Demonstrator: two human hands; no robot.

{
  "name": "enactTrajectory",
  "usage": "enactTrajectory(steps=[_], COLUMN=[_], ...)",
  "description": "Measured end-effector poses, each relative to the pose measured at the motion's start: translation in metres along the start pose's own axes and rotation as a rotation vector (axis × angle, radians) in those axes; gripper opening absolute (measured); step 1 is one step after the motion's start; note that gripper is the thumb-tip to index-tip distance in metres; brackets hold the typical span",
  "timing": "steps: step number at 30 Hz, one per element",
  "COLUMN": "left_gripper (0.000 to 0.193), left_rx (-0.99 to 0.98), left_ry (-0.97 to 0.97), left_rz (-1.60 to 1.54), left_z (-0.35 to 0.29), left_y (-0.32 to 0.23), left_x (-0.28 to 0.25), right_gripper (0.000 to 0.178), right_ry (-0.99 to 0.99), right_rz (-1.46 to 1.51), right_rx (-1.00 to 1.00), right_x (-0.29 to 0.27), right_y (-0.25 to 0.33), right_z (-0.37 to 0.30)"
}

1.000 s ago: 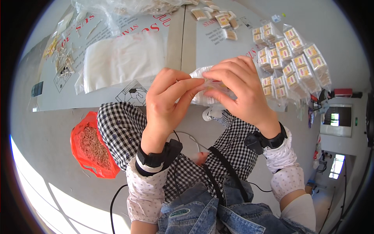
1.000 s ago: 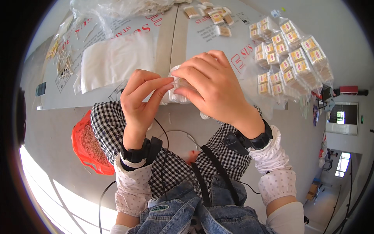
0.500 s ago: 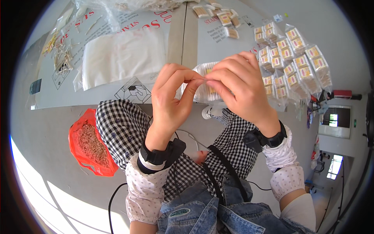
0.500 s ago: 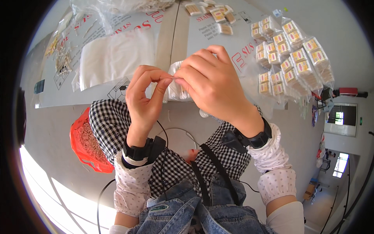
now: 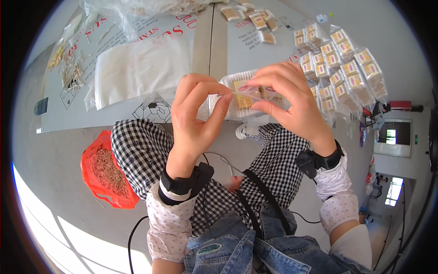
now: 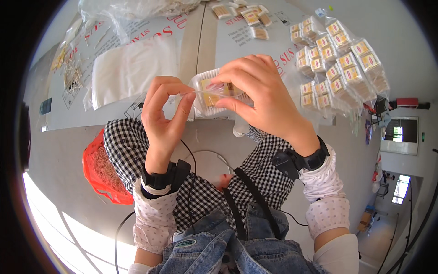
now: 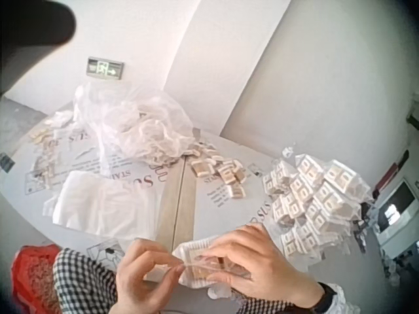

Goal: The person packs cotton swabs by hand, placing small bundles into a plastic bag, pressing the air out, and then inserting that bag into a larger plastic bag. They repeat this process by picking up more bundles and placing them into another small bag.

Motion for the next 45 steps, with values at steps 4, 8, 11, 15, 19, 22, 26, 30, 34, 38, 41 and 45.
enactTrajectory(steps=[4,8,11,15,19,22,26,30,34,38,41,45], left_gripper=[0.037,0.041,0.041,0.034,0.022,0.018,0.013,0.016,0.016,0.017,0.017,0.013], left_rx=[0.145,0.144,0.011,-0.09,-0.064,-0.036,-0.057,0.183,0.229,0.22,0.213,0.107], left_ry=[0.09,0.23,0.266,0.256,0.294,0.31,0.323,0.268,0.298,0.322,0.342,0.427], left_rz=[0.144,0.188,0.138,0.125,0.202,0.231,0.267,0.366,0.403,0.4,0.389,0.429], left_z=[0.012,0.012,0.014,0.017,0.023,0.027,0.027,0.023,0.02,0.02,0.021,0.028], left_y=[-0.026,-0.027,-0.018,-0.013,-0.018,-0.019,-0.017,-0.031,-0.031,-0.031,-0.032,-0.035], left_x=[0.013,0.026,0.029,0.026,0.031,0.036,0.041,0.042,0.046,0.047,0.046,0.048], right_gripper=[0.029,0.026,0.023,0.018,0.015,0.016,0.016,0.018,0.019,0.017,0.017,0.011], right_ry=[0.004,0.039,-0.01,-0.009,-0.046,-0.078,-0.052,-0.083,-0.12,-0.147,-0.121,-0.14], right_rz=[0.094,0.109,0.149,0.217,0.229,0.227,0.182,0.112,0.137,0.173,0.079,-0.005], right_rx=[0.05,0.036,0.107,0.156,0.125,0.141,0.182,0.086,0.058,0.165,0.049,0.004], right_x=[0.002,-0.005,-0.006,0.006,0.005,0.004,0.004,0.003,0.005,0.006,0.007,0.007], right_y=[-0.011,-0.016,-0.026,-0.033,-0.033,-0.036,-0.042,-0.031,-0.03,-0.036,-0.033,-0.031], right_z=[-0.011,-0.017,-0.023,-0.022,-0.021,-0.024,-0.026,-0.021,-0.022,-0.024,-0.023,-0.026])
Point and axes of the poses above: each hand's wrist, its own z-axis towards the middle knuckle, its own x-axis out of the palm, y = z × x, the point moved 9 cm from there along z, towards the middle knuckle, and after that the axes turned 4 degrees about -z, right-handed, at the moved point
